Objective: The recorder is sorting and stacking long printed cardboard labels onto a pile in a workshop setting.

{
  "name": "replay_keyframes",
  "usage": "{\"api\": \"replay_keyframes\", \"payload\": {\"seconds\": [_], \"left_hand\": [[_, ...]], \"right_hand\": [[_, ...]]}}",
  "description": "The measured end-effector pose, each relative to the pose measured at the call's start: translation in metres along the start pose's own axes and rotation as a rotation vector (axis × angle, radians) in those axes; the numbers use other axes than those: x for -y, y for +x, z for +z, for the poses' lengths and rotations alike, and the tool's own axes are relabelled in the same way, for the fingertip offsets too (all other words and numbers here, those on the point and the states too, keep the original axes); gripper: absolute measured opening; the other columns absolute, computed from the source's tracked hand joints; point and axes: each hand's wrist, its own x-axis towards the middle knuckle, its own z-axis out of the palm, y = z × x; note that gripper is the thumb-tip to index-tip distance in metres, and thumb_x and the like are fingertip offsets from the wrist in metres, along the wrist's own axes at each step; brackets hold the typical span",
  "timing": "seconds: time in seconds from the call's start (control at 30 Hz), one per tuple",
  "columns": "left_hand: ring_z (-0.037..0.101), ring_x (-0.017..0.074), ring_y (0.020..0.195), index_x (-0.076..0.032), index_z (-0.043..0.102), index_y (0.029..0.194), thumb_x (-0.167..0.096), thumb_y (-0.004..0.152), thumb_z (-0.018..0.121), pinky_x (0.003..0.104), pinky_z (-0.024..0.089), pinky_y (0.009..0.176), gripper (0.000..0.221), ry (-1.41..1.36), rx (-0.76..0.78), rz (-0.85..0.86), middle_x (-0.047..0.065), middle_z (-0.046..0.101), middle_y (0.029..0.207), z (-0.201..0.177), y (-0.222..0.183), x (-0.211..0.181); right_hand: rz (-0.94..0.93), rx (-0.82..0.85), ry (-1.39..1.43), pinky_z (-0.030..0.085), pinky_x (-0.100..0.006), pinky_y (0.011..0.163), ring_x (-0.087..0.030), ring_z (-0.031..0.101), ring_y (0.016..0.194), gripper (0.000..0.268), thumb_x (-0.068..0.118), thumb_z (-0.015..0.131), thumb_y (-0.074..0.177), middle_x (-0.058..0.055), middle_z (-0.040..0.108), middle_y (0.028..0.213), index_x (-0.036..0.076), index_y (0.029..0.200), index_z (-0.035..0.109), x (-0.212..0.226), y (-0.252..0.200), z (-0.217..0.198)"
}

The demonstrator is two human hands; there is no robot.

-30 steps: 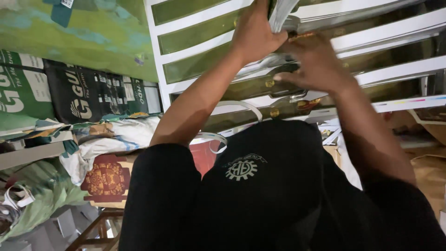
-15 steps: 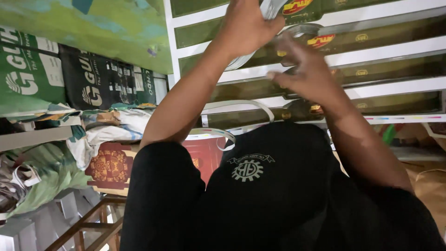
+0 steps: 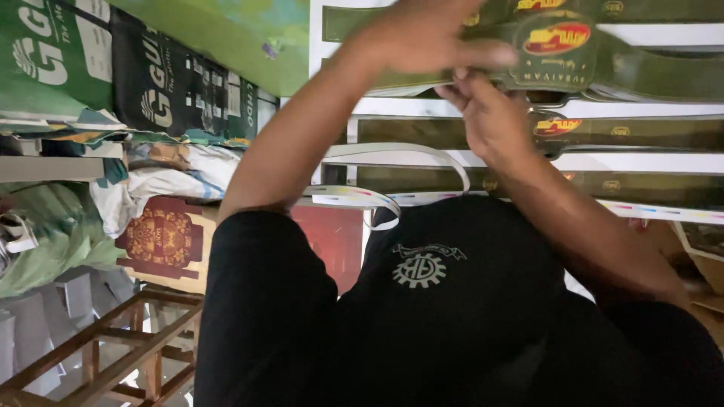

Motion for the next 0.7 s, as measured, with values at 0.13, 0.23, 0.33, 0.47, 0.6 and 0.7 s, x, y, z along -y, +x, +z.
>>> {"api": "replay_keyframes", "payload": {"seconds": [0.13,0.23,0.33,0.47,0.6,0.7], "left_hand": [[0.063,0.0346,0.127,-0.002,0.056,0.144,-0.067,0.109,0.049,0.045,0.048,0.105,0.074,0.008,-0.121,0.420,0.023,0.066,0.137,0.029,0.031,0.122],[0.066,0.0342,0.109,-0.004,0.069,0.125,-0.064,0.108,0.040,0.045,0.050,0.092,0.069,-0.040,-0.108,0.200,0.019,0.070,0.117,0.041,0.027,0.132],[0.068,0.0362,0.087,0.000,0.066,0.102,-0.066,0.103,0.047,0.048,0.052,0.081,0.069,0.041,-0.185,0.071,0.021,0.068,0.091,0.047,0.026,0.132],[0.065,0.0407,0.085,-0.003,0.066,0.096,-0.063,0.106,0.044,0.052,0.050,0.078,0.065,0.076,-0.300,0.257,0.022,0.066,0.088,0.047,0.024,0.131],[0.063,0.0459,0.091,-0.002,0.065,0.099,-0.053,0.114,0.036,0.056,0.047,0.084,0.061,0.138,-0.356,0.340,0.023,0.066,0.089,0.049,0.013,0.130],[0.065,0.0442,0.094,-0.001,0.068,0.106,-0.053,0.114,0.039,0.051,0.048,0.082,0.060,0.059,-0.397,0.376,0.023,0.068,0.095,0.038,0.005,0.136]], "right_hand": [[0.133,0.014,0.185,0.056,-0.052,0.116,-0.020,0.066,0.116,0.025,0.003,0.071,0.105,-0.005,0.066,0.122,0.007,0.128,0.062,0.017,-0.004,0.013],[0.163,-0.015,0.114,0.055,-0.048,0.113,-0.023,0.069,0.120,0.029,0.011,0.072,0.098,-0.006,0.070,0.124,0.008,0.125,0.063,0.036,-0.012,0.023],[0.297,0.020,0.185,0.052,-0.043,0.112,-0.019,0.067,0.122,0.032,0.018,0.073,0.100,-0.003,0.068,0.126,0.009,0.130,0.063,0.048,-0.032,0.015],[0.417,0.272,-0.746,0.055,-0.039,0.096,-0.021,0.072,0.106,0.035,0.031,0.069,0.095,-0.010,0.076,0.113,0.007,0.120,0.072,0.101,-0.051,0.039],[-0.741,0.436,-1.627,0.053,-0.052,0.102,-0.041,0.064,0.120,0.064,0.049,0.071,0.102,-0.030,0.069,0.128,-0.006,0.135,0.064,0.146,0.002,0.099],[0.127,0.686,-1.868,0.051,-0.056,0.093,-0.045,0.064,0.112,0.088,0.072,0.061,0.095,-0.030,0.068,0.119,-0.006,0.135,0.063,0.091,0.079,0.028]]}}
